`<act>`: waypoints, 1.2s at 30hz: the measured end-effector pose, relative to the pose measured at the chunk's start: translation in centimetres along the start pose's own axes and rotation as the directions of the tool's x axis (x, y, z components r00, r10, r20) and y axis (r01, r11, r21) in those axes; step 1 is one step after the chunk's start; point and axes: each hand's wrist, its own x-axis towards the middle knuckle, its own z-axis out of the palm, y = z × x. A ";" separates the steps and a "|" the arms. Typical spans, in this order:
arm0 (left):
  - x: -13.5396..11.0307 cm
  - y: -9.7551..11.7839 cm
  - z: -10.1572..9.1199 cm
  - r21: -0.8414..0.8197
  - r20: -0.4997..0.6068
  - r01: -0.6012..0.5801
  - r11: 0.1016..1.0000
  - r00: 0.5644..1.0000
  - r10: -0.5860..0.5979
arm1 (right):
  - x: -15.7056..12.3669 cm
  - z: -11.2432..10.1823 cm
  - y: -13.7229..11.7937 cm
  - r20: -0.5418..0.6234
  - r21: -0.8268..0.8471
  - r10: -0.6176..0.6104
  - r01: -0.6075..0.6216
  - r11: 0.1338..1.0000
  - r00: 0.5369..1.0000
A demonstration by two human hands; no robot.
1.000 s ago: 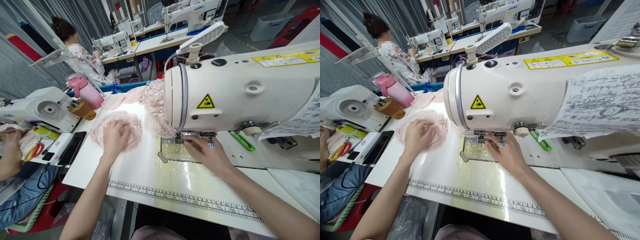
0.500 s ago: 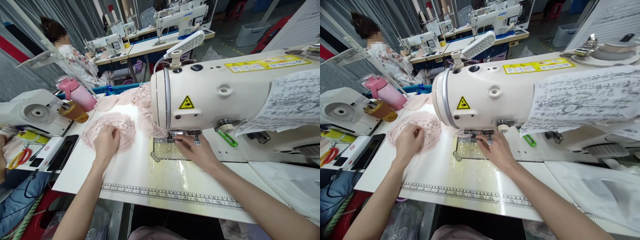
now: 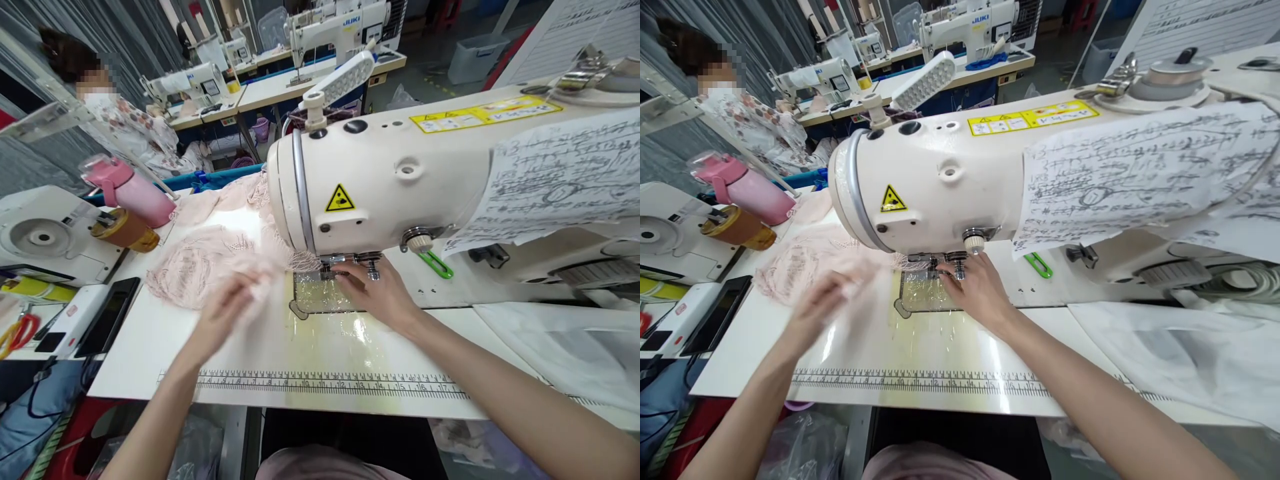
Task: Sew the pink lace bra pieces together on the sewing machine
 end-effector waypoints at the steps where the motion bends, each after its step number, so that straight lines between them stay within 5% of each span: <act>1: -0.4 1.3 0.7 -0.081 0.153 -0.112 0.990 0.980 0.124 | 0.0 -0.1 0.0 -0.002 0.002 0.000 0.000 1.000 1.000; 2: -0.8 2.6 1.4 -0.240 0.340 -0.222 0.945 0.892 0.296 | 0.0 -0.1 0.0 -0.011 0.004 -0.002 0.002 1.000 1.000; 3: -1.3 3.7 2.0 -0.350 0.400 -0.252 0.902 0.831 0.387 | 0.0 -0.2 0.0 -0.021 0.005 -0.009 0.009 1.000 1.000; 5: -2.0 5.2 3.3 -0.381 0.337 -0.297 0.876 0.837 0.431 | 0.0 -0.3 0.1 -0.054 0.012 -0.030 0.031 0.999 0.998; 8: -2.6 6.1 4.8 -0.148 0.184 -0.393 0.907 0.891 0.416 | 0.0 -0.5 0.2 -0.087 0.037 -0.098 0.102 0.994 0.991; 14: -1.5 6.3 5.5 -0.104 0.211 -0.642 0.760 0.732 0.647 | 0.0 -0.3 0.5 0.052 0.075 -0.451 0.447 0.891 0.891; 20: -0.2 6.3 6.6 0.151 0.092 -0.578 0.802 0.816 0.570 | -0.2 -0.4 0.9 0.086 -0.025 -0.397 0.400 0.916 0.914; 27: 1.5 5.0 8.4 0.113 0.125 -0.654 0.748 0.756 0.642 | 0.2 -0.8 1.1 0.032 -0.106 -0.389 0.390 0.915 0.921; 36: 2.7 4.2 9.1 0.027 0.154 -0.609 0.793 0.786 0.599 | 0.0 -0.3 1.4 0.065 -0.057 -0.324 0.327 0.943 0.944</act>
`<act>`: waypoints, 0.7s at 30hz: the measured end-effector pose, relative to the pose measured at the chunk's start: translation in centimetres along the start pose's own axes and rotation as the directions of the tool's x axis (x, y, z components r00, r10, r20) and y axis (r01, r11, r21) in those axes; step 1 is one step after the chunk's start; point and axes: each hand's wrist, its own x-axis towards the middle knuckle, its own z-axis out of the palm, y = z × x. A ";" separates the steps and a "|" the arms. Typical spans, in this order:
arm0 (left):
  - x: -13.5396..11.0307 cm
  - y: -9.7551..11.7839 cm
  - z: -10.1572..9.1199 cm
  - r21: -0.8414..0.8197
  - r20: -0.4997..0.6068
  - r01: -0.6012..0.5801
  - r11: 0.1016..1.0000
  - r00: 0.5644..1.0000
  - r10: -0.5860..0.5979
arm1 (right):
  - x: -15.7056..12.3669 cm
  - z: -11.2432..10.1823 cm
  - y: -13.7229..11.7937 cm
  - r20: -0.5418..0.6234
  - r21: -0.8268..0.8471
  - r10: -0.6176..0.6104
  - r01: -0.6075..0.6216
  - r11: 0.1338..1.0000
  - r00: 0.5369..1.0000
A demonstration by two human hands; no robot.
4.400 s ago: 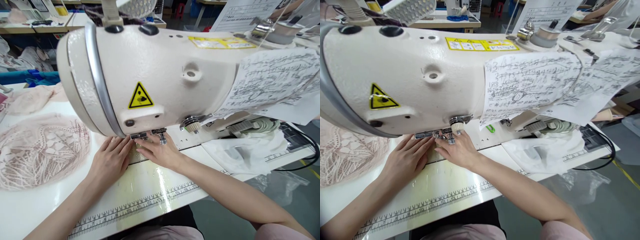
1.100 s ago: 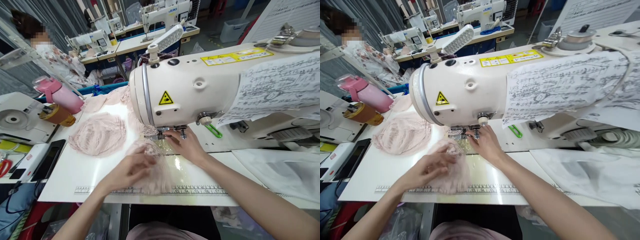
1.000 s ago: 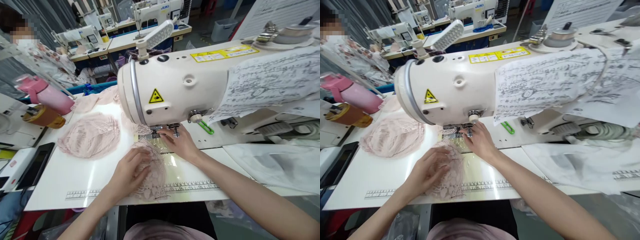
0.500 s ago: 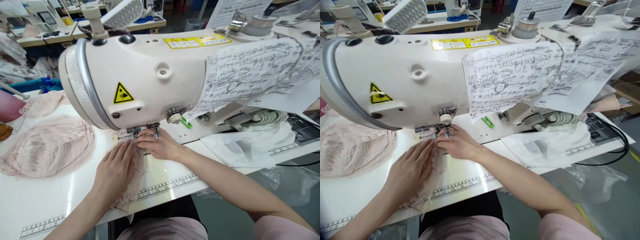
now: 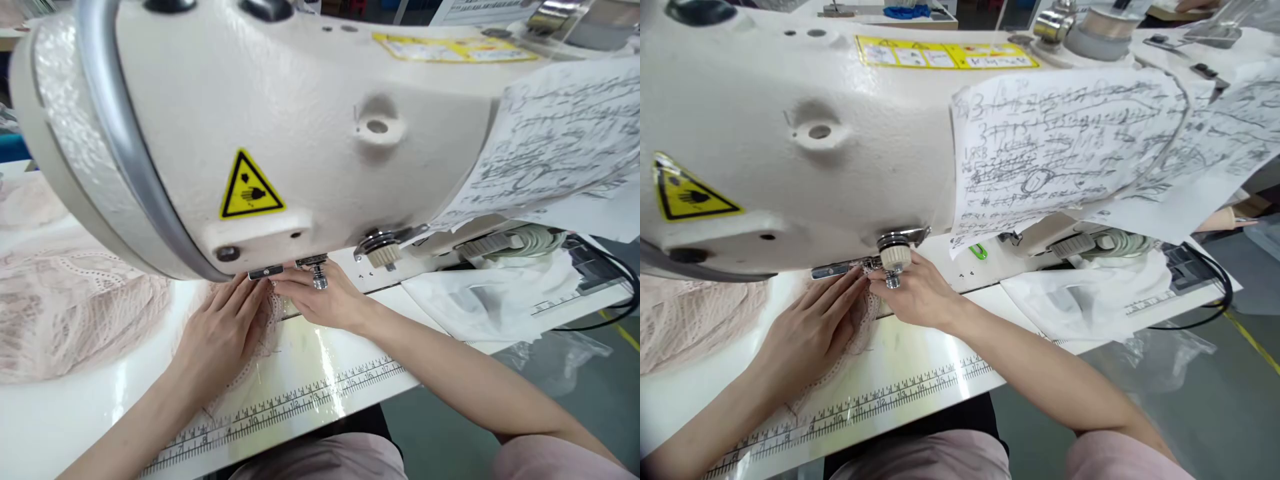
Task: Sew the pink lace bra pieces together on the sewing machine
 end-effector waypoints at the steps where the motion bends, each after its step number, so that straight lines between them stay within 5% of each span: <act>1: 0.0 -0.1 0.0 0.001 0.007 -0.006 1.000 1.000 0.006 | 0.0 0.0 0.0 0.012 -0.006 0.005 -0.005 1.000 1.000; 21: 0.5 -0.9 0.1 0.118 0.008 -0.070 0.991 0.998 0.069 | 0.0 -0.3 -1.3 0.093 -0.199 0.150 -0.129 0.972 0.984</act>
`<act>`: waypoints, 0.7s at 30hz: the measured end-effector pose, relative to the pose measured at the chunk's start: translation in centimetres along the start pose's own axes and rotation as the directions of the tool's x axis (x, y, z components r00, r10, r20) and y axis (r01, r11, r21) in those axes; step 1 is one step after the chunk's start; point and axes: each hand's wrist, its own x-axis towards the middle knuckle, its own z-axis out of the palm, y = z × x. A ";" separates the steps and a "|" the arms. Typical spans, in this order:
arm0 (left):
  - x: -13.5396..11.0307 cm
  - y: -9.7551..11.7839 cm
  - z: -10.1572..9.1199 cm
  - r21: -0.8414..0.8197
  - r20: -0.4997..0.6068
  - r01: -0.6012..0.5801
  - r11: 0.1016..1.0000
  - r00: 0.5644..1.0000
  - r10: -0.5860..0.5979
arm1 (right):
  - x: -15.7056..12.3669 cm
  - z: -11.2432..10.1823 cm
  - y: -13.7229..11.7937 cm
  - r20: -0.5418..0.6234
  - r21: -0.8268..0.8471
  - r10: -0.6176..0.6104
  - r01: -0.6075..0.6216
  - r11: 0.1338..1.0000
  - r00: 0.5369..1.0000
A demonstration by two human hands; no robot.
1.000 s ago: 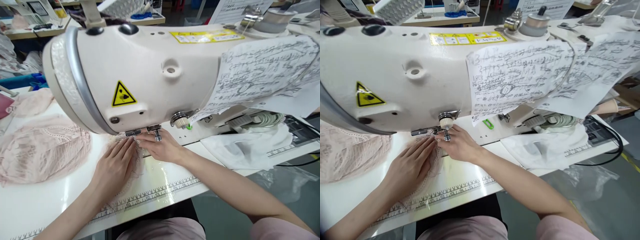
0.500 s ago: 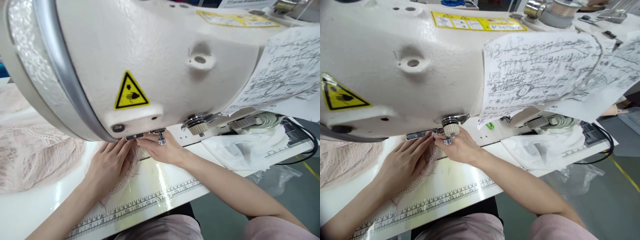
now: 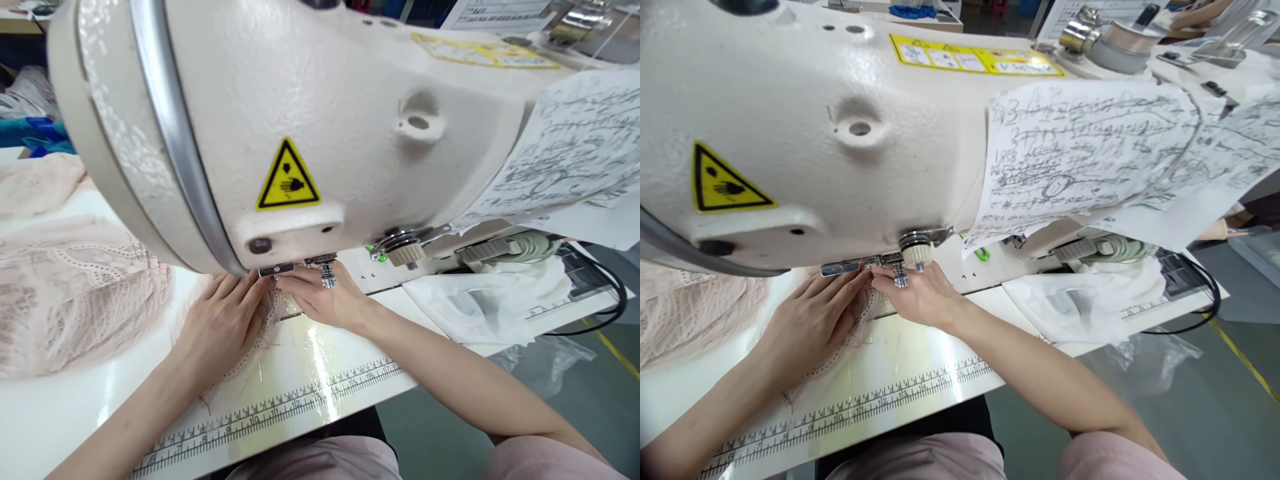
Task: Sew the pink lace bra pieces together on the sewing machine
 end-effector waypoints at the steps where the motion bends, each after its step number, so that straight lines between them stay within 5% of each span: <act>1: 0.0 0.1 0.0 0.004 -0.004 0.001 1.000 1.000 -0.001 | 0.0 0.0 0.0 -0.009 -0.010 -0.007 0.007 1.000 1.000; 21: 0.4 0.2 0.1 0.040 -0.049 -0.010 0.999 0.999 0.012 | 0.5 0.9 1.1 -0.188 0.079 -0.118 0.135 0.988 0.975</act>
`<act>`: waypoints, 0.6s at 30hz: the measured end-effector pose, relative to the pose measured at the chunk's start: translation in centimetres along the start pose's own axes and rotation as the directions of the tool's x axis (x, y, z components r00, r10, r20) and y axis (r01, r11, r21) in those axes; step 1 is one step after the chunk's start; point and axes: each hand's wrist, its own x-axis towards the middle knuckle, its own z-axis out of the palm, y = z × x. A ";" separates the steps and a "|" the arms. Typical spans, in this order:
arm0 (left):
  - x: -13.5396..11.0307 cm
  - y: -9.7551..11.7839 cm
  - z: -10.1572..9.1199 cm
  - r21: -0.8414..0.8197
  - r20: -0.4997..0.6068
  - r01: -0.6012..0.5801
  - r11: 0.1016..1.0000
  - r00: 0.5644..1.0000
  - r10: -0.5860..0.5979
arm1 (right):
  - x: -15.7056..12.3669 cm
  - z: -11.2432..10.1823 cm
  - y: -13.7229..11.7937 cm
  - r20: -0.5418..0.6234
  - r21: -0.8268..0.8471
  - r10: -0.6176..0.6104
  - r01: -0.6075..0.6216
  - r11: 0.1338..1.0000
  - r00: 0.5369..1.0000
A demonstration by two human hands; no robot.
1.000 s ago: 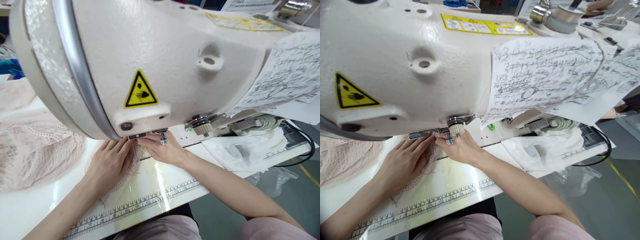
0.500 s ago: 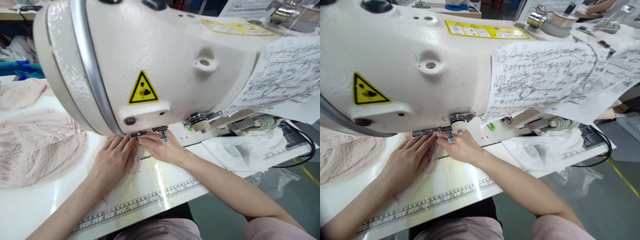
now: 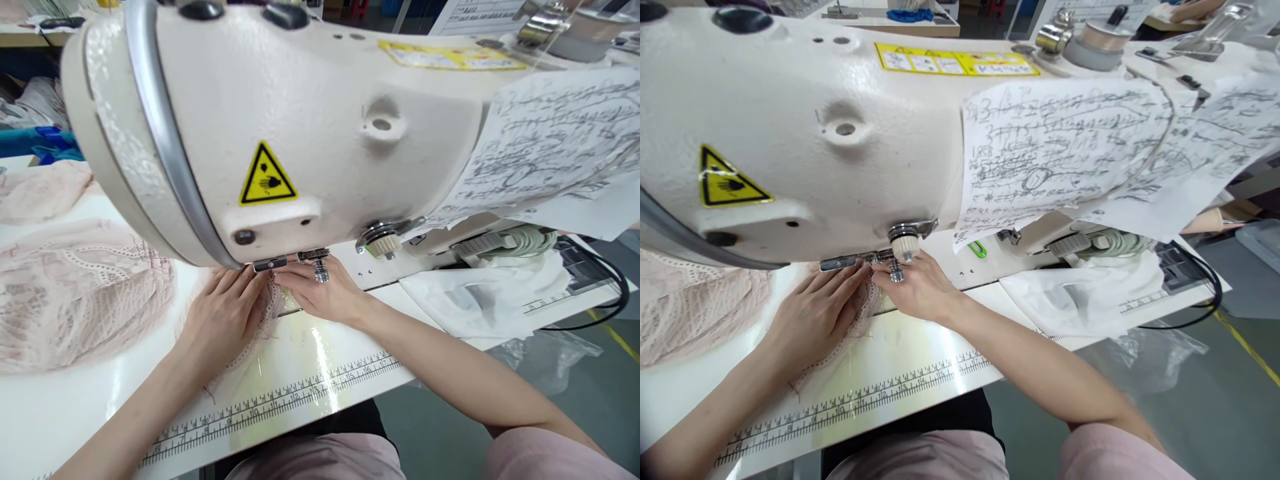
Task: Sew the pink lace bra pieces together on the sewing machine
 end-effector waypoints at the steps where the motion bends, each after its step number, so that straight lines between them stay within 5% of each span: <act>1: 0.0 0.0 0.0 0.006 -0.001 -0.002 1.000 1.000 0.002 | 0.0 0.0 0.0 -0.010 0.001 -0.003 0.003 1.000 1.000; 6: 0.1 0.1 -1.7 0.075 -0.031 -0.050 0.996 0.998 0.052 | -0.1 0.0 0.1 -0.060 0.041 -0.024 0.026 0.999 0.998; 9: -0.8 -0.5 -4.1 0.059 -0.067 -0.183 0.981 0.980 0.187 | -0.2 0.0 0.0 -0.037 0.067 -0.045 0.047 0.997 0.998; 13: -5.0 -1.6 -5.9 0.016 -0.010 -0.470 0.883 0.883 0.470 | 0.0 -0.2 -0.1 0.067 0.118 -0.080 0.072 0.990 0.995; 15: -7.5 -1.6 -5.9 0.058 0.050 -0.488 0.871 0.873 0.485 | 0.0 -0.3 -0.1 0.103 0.129 -0.095 0.081 0.988 0.990; 18: -9.5 -0.7 -6.0 0.011 0.059 -0.350 0.937 0.936 0.348 | 0.1 -0.4 -0.1 0.141 0.139 -0.116 0.097 0.986 0.983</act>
